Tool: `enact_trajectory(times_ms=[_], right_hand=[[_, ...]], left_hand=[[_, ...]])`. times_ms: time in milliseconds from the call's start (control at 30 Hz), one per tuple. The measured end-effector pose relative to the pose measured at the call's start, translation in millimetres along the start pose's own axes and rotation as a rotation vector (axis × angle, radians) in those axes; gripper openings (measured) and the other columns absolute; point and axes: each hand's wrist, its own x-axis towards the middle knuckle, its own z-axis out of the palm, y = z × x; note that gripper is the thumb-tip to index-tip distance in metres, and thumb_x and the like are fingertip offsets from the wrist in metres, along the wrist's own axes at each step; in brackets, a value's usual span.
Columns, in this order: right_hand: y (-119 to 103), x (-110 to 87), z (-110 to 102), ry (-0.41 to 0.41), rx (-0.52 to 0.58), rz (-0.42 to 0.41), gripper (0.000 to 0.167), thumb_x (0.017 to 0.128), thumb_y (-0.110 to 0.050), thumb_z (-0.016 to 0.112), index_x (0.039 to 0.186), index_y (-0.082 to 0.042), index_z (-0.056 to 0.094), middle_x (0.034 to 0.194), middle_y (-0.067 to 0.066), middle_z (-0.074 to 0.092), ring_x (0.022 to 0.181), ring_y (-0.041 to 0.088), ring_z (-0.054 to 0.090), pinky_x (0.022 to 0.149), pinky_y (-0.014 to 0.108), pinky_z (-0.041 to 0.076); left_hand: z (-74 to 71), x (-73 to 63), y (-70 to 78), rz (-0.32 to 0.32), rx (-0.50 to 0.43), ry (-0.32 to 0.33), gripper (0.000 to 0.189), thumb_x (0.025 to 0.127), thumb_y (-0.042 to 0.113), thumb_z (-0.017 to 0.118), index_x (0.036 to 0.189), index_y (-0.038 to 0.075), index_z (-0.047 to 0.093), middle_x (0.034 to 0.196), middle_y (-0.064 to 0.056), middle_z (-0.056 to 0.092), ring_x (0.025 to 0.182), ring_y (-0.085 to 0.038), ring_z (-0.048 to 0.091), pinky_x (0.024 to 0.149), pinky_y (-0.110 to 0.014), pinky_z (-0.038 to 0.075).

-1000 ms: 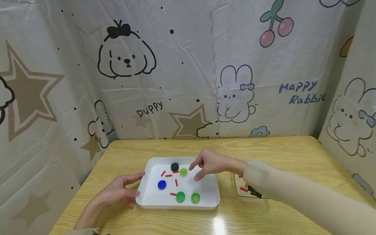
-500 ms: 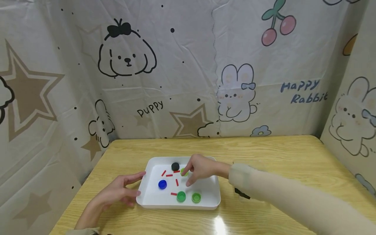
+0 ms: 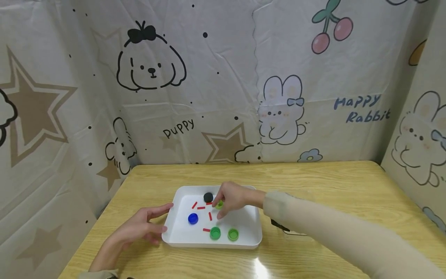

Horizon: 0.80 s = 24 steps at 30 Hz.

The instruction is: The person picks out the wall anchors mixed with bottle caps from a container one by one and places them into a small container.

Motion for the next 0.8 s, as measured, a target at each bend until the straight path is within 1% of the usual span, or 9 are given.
enact_trajectory(times_ms=[100, 200, 367, 467, 567, 667, 767, 800], right_hand=[[-2.9, 1.6, -4.6, 0.004, -0.042, -0.015, 0.030, 0.083, -0.013, 0.092, 0.110, -0.005, 0.083, 0.058, -0.008, 0.040, 0.058, 0.009, 0.034, 0.056, 0.022, 0.029], [-6.0, 3.8, -6.9, 0.004, -0.060, -0.022, 0.030, 0.084, -0.014, 0.092, 0.111, -0.005, 0.083, 0.061, -0.008, 0.046, 0.060, 0.010, 0.036, 0.058, 0.022, 0.030], [-6.0, 9.9, -2.8, -0.009, -0.064, -0.017, 0.029, 0.083, -0.014, 0.092, 0.110, -0.005, 0.083, 0.057, -0.007, 0.046, 0.056, 0.008, 0.037, 0.056, 0.020, 0.032], [-6.8, 12.3, 0.0, -0.016, -0.060, 0.001, 0.029, 0.082, -0.014, 0.093, 0.108, -0.005, 0.084, 0.058, -0.005, 0.049, 0.056, 0.007, 0.038, 0.056, 0.020, 0.034], [-8.6, 13.8, 1.9, -0.025, -0.053, 0.036, 0.029, 0.080, -0.013, 0.095, 0.106, -0.006, 0.084, 0.063, -0.003, 0.059, 0.059, 0.008, 0.041, 0.057, 0.020, 0.036], [-9.5, 15.4, 3.7, -0.031, -0.056, 0.075, 0.029, 0.079, -0.015, 0.095, 0.105, -0.007, 0.084, 0.075, -0.005, 0.066, 0.065, 0.008, 0.046, 0.061, 0.020, 0.040], [-9.0, 17.0, 6.1, -0.031, -0.062, 0.097, 0.028, 0.079, -0.016, 0.096, 0.104, -0.008, 0.085, 0.084, -0.004, 0.069, 0.071, 0.008, 0.049, 0.064, 0.020, 0.042], [-8.7, 17.3, 7.1, -0.031, -0.062, 0.103, 0.028, 0.079, -0.016, 0.096, 0.103, -0.009, 0.085, 0.084, -0.004, 0.069, 0.072, 0.008, 0.050, 0.064, 0.020, 0.042]], left_hand=[[0.0, 0.2, 0.5, -0.004, 0.002, 0.001, 0.080, 0.093, 0.003, 0.076, 0.162, -0.002, 0.035, 0.166, -0.032, 0.023, 0.077, -0.035, 0.071, 0.064, -0.045, 0.065], [-0.2, 0.4, 0.8, -0.005, 0.007, 0.001, 0.080, 0.093, 0.003, 0.076, 0.162, -0.002, 0.034, 0.166, -0.032, 0.023, 0.079, -0.035, 0.071, 0.064, -0.045, 0.065], [-0.4, 0.9, 0.7, -0.011, 0.010, 0.001, 0.080, 0.093, 0.003, 0.076, 0.162, -0.002, 0.035, 0.166, -0.032, 0.023, 0.077, -0.035, 0.071, 0.064, -0.045, 0.065], [-0.6, 1.3, 1.1, -0.014, 0.011, 0.005, 0.080, 0.093, 0.003, 0.076, 0.162, -0.002, 0.035, 0.166, -0.032, 0.023, 0.077, -0.035, 0.071, 0.064, -0.045, 0.065], [-0.6, 1.7, 1.6, -0.016, 0.011, 0.006, 0.080, 0.093, 0.003, 0.076, 0.162, -0.002, 0.035, 0.166, -0.032, 0.023, 0.079, -0.035, 0.072, 0.064, -0.045, 0.065], [-0.4, 1.6, 1.9, -0.018, 0.010, 0.006, 0.080, 0.093, 0.003, 0.076, 0.162, -0.002, 0.036, 0.166, -0.032, 0.024, 0.079, -0.035, 0.072, 0.065, -0.045, 0.065], [-0.1, 0.9, 1.8, -0.014, 0.011, 0.004, 0.080, 0.093, 0.003, 0.076, 0.162, -0.002, 0.035, 0.166, -0.032, 0.023, 0.078, -0.035, 0.071, 0.065, -0.045, 0.065], [0.0, 0.6, 1.8, -0.013, 0.011, 0.003, 0.080, 0.093, 0.003, 0.076, 0.162, -0.003, 0.035, 0.166, -0.032, 0.023, 0.078, -0.035, 0.071, 0.065, -0.045, 0.065]])
